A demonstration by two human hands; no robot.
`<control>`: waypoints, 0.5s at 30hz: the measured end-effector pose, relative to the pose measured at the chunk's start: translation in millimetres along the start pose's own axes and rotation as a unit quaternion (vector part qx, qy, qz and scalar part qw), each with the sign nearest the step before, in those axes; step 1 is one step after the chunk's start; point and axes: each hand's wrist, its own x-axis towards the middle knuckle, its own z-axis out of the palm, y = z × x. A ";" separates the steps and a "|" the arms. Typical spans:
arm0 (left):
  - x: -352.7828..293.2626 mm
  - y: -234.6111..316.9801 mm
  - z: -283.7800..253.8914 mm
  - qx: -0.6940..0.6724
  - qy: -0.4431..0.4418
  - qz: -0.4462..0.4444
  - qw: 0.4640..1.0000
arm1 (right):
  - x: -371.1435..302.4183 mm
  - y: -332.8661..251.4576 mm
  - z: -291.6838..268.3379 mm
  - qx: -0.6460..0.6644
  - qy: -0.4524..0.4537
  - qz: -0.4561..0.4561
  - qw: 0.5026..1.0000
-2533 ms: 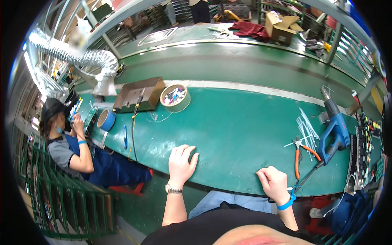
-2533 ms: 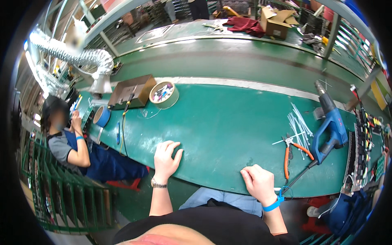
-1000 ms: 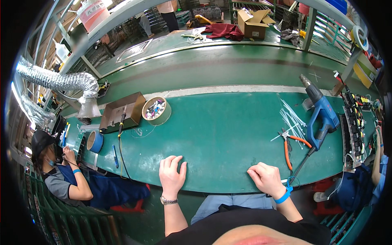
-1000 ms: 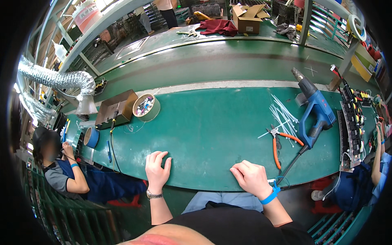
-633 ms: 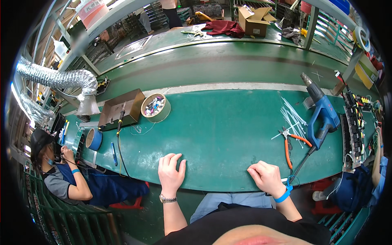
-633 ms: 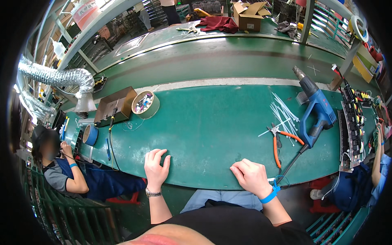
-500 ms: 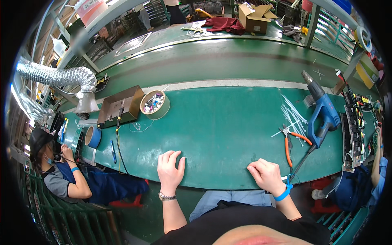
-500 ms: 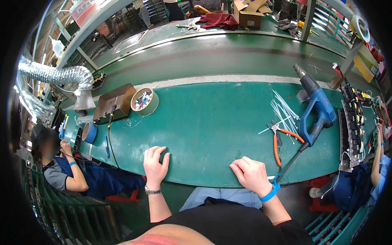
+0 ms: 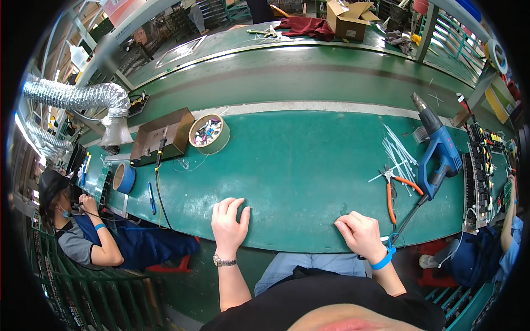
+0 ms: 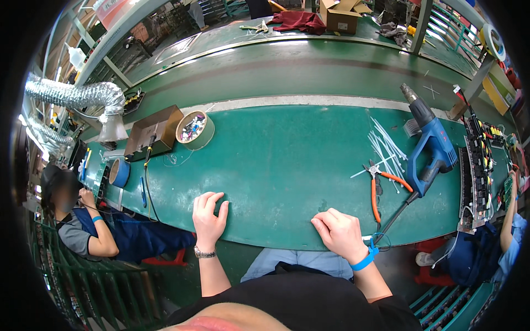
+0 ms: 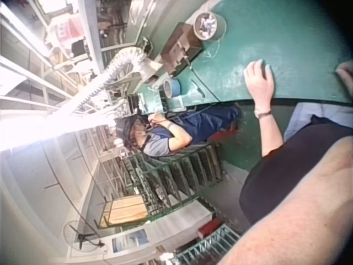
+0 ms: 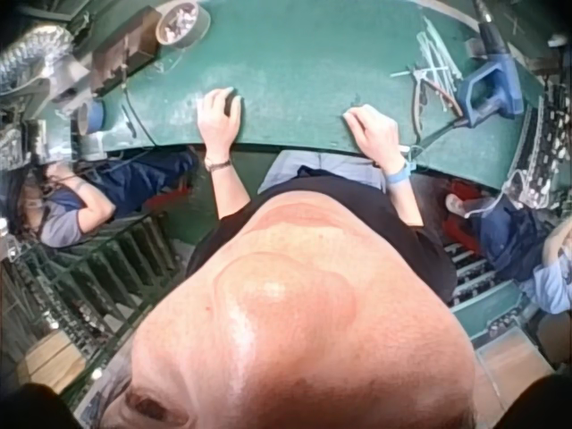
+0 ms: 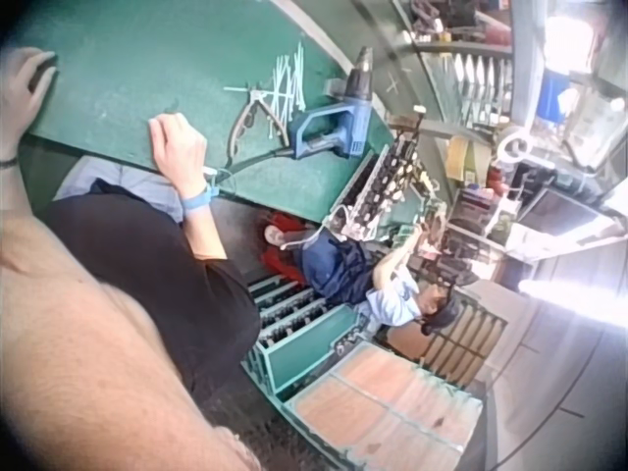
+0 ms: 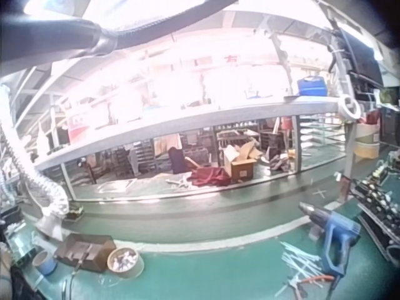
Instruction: Connecting and securing wires on a large electronic circuit board using cable ties.
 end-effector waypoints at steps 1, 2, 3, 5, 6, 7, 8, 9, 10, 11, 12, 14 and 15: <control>0.9 0.0 0.1 -0.001 0.000 0.001 1.000 | 0.6 -0.1 -0.2 0.004 0.004 -0.004 1.000; 0.3 0.2 0.2 -0.002 -0.001 -0.001 1.000 | 0.2 0.3 -0.6 0.004 0.002 -0.004 1.000; 0.1 0.0 0.1 0.000 0.002 0.001 1.000 | 0.1 0.9 -0.7 0.003 -0.001 -0.002 1.000; -2.5 -0.2 -0.1 0.004 0.006 -0.007 1.000 | 0.5 0.4 0.3 0.005 -0.013 -0.006 1.000; -3.1 -0.9 -0.5 0.002 0.008 -0.002 1.000 | 1.0 -0.8 1.6 0.006 -0.014 0.000 1.000; -2.7 -2.0 -0.8 0.001 0.010 0.001 1.000 | 1.7 -1.4 3.1 0.006 -0.016 0.006 1.000; -3.7 -1.4 -2.6 0.003 0.012 -0.002 1.000 | 1.2 -1.8 3.7 0.011 -0.033 -0.004 0.999; -2.5 0.2 -2.8 0.009 0.014 -0.017 1.000 | 0.0 -2.0 3.1 0.007 -0.018 -0.002 1.000; -1.9 1.7 -1.7 0.001 0.015 -0.011 1.000 | -1.0 -2.0 2.2 0.003 -0.005 0.001 1.000; 0.5 0.8 -0.3 -0.007 0.016 0.000 1.000 | -0.9 -2.6 2.3 0.008 -0.015 -0.006 1.000; 0.9 0.3 0.7 -0.004 0.019 0.001 1.000 | -1.2 -3.1 1.2 0.008 -0.014 0.004 1.000; -0.8 -0.4 0.5 -0.003 0.019 -0.007 1.000 | -2.1 -2.4 1.2 0.010 -0.013 0.013 1.000; -1.2 -0.6 0.1 -0.008 0.017 -0.005 1.000 | -1.6 -1.7 1.9 0.013 -0.018 0.010 1.000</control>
